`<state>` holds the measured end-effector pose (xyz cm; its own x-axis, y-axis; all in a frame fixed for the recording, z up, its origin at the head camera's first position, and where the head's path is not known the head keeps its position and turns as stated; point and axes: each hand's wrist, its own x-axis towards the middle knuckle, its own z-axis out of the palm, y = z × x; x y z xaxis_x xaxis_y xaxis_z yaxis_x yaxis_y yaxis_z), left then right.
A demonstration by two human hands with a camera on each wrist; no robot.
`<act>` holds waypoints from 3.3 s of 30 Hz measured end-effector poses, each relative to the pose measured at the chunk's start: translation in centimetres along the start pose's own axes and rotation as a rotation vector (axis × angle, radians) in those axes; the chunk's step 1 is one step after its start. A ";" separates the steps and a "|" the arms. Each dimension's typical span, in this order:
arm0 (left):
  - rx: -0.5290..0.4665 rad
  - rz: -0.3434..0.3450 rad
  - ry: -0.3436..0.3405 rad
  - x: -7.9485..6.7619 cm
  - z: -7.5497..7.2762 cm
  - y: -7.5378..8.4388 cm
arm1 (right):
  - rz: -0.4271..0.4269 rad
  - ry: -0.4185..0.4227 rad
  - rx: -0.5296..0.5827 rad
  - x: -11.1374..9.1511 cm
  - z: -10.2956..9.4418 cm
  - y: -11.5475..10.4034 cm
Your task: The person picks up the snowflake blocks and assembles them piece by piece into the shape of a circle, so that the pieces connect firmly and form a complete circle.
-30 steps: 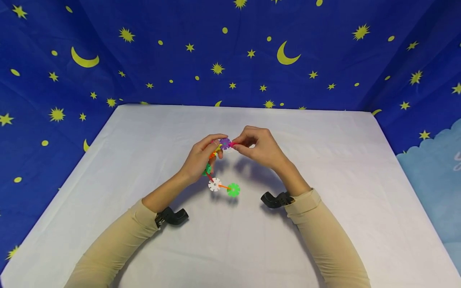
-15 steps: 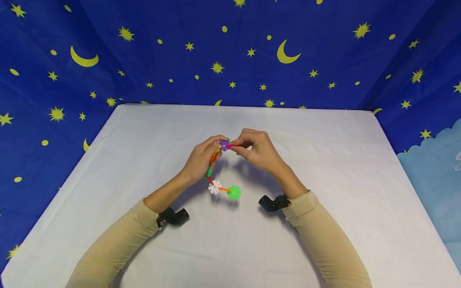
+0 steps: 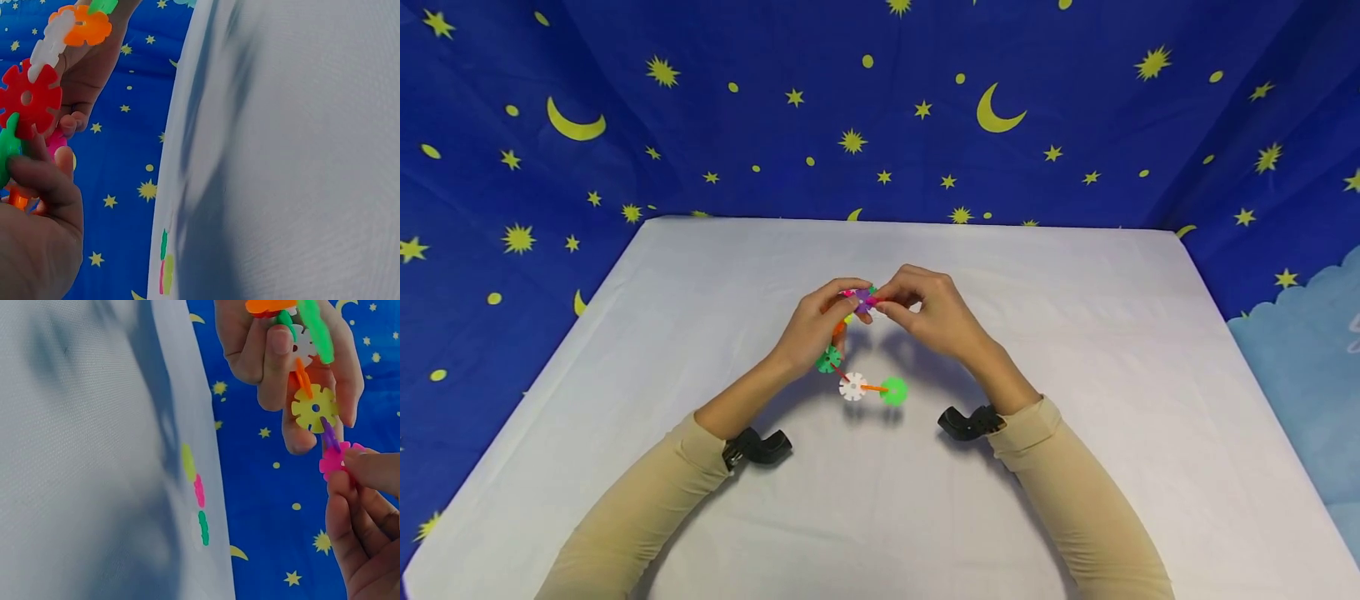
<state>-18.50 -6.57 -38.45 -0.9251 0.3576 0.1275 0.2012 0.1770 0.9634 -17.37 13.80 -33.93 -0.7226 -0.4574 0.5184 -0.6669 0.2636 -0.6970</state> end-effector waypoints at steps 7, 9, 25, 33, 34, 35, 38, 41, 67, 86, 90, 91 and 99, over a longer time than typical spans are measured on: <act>0.007 0.070 0.012 0.1 -0.2 0.0 | 0.075 -0.008 0.054 0.2 -0.4 0.2; -0.003 0.090 0.027 0.2 -0.2 0.0 | 0.146 0.002 0.092 0.2 -0.6 0.6; -0.082 0.092 0.052 0.0 -0.4 0.0 | 0.525 -0.082 0.047 0.0 0.5 9.4; -0.083 0.114 0.059 -0.1 -0.5 -0.2 | 0.531 -0.169 -0.212 0.9 2.4 10.0; -0.082 0.115 0.061 0.0 -0.5 -0.2 | 0.531 -0.168 -0.234 0.9 2.7 10.0; -0.080 0.115 0.062 0.0 -0.5 -0.3 | 0.530 -0.163 -0.249 0.9 2.9 9.9; -0.076 0.118 0.062 0.0 -0.5 -0.3 | 0.512 -0.141 -0.303 0.7 3.4 9.8; -0.074 0.125 0.060 -0.1 -0.5 -0.3 | 0.489 -0.118 -0.339 0.6 3.8 9.8; -0.066 0.132 0.065 0.0 -0.5 -0.5 | 0.497 -0.096 -0.157 0.0 3.4 10.1; -0.043 0.129 0.080 0.1 -0.3 -0.7 | 0.533 0.019 0.360 -0.8 -0.2 6.7; -0.038 0.132 0.082 0.1 -0.3 -0.8 | 0.508 0.038 0.387 -0.8 -0.6 6.0; -0.037 0.134 0.083 0.1 -0.3 -0.8 | 0.504 0.041 0.389 -0.8 -0.6 5.9; -0.031 0.148 0.085 0.1 -0.3 -0.9 | 0.505 0.035 0.391 -1.0 -0.8 5.6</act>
<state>-18.87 -6.96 -39.21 -0.9102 0.2987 0.2870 0.3287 0.0990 0.9392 -20.51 16.41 -37.97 -0.9403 -0.3283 0.0895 -0.1312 0.1070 -0.9856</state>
